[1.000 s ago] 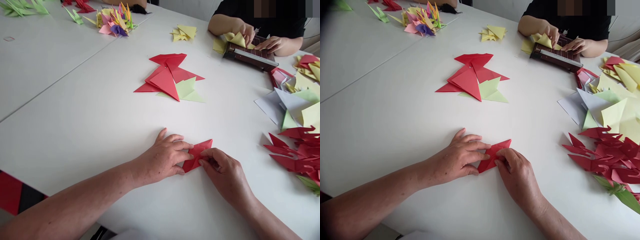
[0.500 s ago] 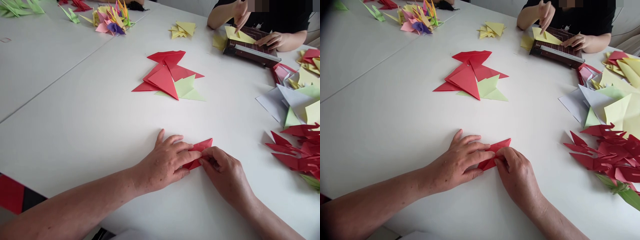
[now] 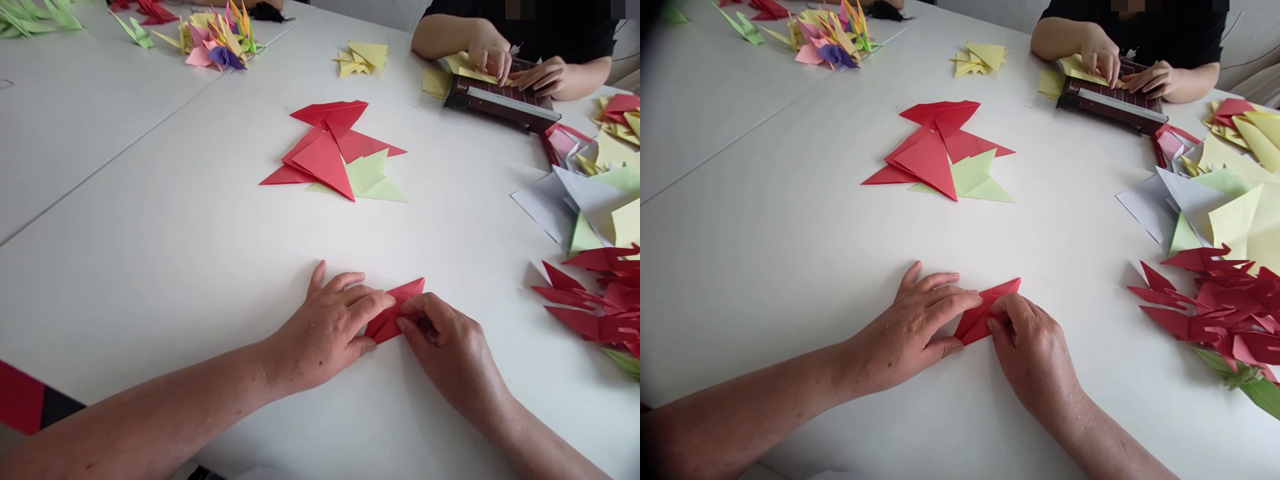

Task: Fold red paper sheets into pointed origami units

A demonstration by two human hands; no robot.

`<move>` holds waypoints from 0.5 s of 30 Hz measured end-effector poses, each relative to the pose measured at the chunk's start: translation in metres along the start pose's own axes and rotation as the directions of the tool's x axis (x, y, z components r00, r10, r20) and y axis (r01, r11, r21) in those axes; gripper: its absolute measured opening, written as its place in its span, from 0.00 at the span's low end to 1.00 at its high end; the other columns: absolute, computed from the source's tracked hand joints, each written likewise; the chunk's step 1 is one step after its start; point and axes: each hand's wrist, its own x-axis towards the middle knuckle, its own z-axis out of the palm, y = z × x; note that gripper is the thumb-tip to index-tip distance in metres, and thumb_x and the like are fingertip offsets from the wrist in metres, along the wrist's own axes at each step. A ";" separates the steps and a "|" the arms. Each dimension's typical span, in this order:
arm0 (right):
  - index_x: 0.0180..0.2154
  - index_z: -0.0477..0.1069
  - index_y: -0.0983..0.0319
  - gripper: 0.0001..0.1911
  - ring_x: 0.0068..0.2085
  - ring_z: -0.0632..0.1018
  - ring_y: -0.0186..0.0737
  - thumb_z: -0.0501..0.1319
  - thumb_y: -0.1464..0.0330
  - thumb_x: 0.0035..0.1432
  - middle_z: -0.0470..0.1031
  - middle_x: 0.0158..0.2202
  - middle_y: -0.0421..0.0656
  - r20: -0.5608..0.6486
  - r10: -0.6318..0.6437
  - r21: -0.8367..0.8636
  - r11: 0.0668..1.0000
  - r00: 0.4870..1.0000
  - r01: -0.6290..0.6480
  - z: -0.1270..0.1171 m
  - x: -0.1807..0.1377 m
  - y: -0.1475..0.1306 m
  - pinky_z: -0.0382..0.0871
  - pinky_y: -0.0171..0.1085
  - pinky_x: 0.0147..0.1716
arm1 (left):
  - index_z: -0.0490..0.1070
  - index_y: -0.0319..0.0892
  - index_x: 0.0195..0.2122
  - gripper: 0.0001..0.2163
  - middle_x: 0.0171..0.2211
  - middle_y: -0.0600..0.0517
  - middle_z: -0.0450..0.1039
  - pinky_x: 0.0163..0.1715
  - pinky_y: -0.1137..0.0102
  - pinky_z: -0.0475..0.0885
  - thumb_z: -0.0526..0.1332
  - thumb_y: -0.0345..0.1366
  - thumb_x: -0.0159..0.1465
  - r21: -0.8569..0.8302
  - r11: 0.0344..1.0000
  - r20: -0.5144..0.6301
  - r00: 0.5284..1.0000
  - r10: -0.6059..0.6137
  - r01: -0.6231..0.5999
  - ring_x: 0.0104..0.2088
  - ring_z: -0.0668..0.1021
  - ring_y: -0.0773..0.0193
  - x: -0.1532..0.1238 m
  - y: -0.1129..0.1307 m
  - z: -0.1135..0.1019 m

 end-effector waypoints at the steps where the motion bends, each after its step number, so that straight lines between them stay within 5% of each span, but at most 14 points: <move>1: 0.28 0.64 0.57 0.06 0.20 0.67 0.32 0.55 0.74 0.55 0.69 0.21 0.35 0.003 0.002 -0.002 1.000 1.000 -0.002 0.000 0.000 0.000 0.61 0.32 0.19 | 0.59 0.51 0.58 0.22 0.52 0.50 0.71 0.58 0.37 0.40 0.59 0.31 0.64 0.004 1.000 -0.001 1.000 0.004 -0.004 0.62 0.60 0.49 0.000 0.000 0.000; 8: 0.27 0.63 0.58 0.07 0.20 0.67 0.32 0.55 0.74 0.56 0.69 0.20 0.35 -0.016 -0.016 -0.008 1.000 1.000 0.015 0.000 0.001 -0.001 0.60 0.31 0.18 | 0.66 0.56 0.54 0.17 0.55 0.50 0.68 0.56 0.34 0.41 0.58 0.32 0.66 0.132 0.988 -0.046 0.995 0.092 -0.085 0.60 0.62 0.46 0.000 0.000 0.001; 15: 0.26 0.62 0.58 0.08 0.19 0.66 0.31 0.53 0.76 0.54 0.67 0.19 0.34 -0.040 -0.036 -0.037 0.999 0.999 0.035 0.001 0.001 -0.001 0.59 0.31 0.18 | 0.62 0.58 0.59 0.24 0.63 0.42 0.56 0.51 0.28 0.44 0.61 0.47 0.61 0.201 0.954 0.110 0.973 0.203 -0.222 0.64 0.54 0.35 -0.007 -0.003 -0.008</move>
